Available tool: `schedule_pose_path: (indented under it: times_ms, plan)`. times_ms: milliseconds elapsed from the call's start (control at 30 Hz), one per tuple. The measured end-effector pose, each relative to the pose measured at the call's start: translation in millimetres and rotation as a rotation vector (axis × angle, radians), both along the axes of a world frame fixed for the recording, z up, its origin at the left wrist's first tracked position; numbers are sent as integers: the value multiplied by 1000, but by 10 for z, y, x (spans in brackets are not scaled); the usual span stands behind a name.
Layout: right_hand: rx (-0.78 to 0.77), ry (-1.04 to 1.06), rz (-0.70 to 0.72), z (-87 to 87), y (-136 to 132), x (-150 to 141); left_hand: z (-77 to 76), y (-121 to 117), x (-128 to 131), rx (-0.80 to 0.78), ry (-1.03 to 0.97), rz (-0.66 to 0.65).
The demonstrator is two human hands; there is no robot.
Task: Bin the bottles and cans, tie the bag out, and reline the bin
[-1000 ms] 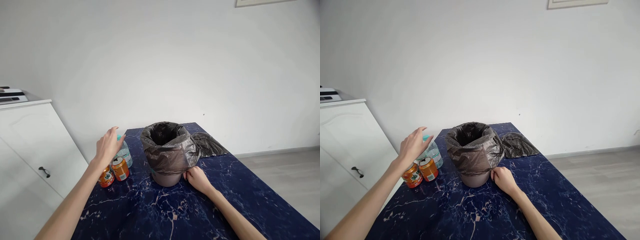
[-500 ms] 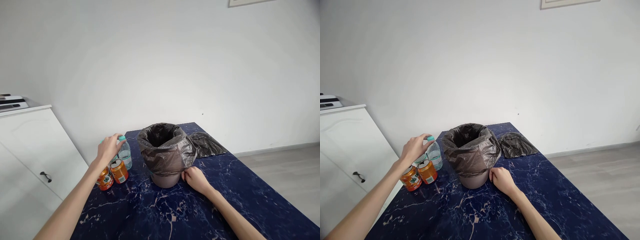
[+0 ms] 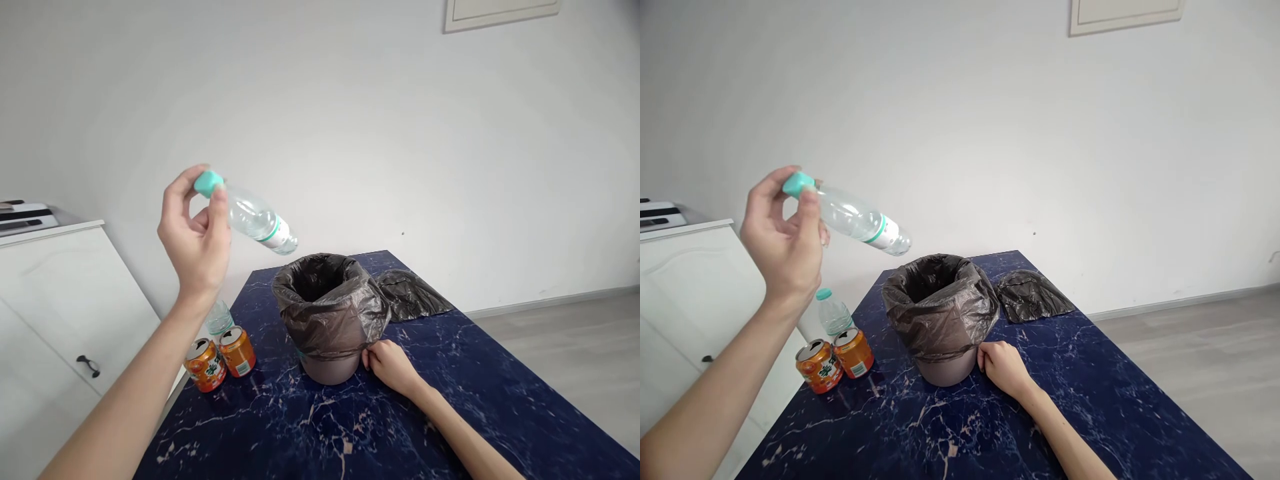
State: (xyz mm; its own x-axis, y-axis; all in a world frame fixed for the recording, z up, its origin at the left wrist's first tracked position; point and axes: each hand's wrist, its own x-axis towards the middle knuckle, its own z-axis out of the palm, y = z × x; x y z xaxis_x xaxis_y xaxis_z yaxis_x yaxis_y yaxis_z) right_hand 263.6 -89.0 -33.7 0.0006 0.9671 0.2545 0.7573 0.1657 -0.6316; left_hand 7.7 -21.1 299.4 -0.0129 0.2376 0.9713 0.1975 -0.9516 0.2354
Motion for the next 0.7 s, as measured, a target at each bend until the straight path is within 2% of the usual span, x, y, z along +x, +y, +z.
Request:
schedule_pose_path:
  times_ms: [67, 167, 267, 367, 533, 700]
  plan:
    - [3, -1, 1, 1, 4, -1, 115, -53, 145, -21, 59, -56]
    - [6, -6, 5, 10, 6, -2, 139, -84, 375, -119, 201, -159]
    - [8, -9, 10, 28, 1, -2, 44, -71, 567, -184, 302, -186]
    - [8, -11, 7, 45, -5, -4, -70, -33, 673, -220, 422, -142]
    - [4, -13, 5, 70, 0, -9, -209, 45, 727, -347, 685, -31]
    - [0, -13, 16, 96, 2, -6, -344, 144, 773, -458, 836, -6]
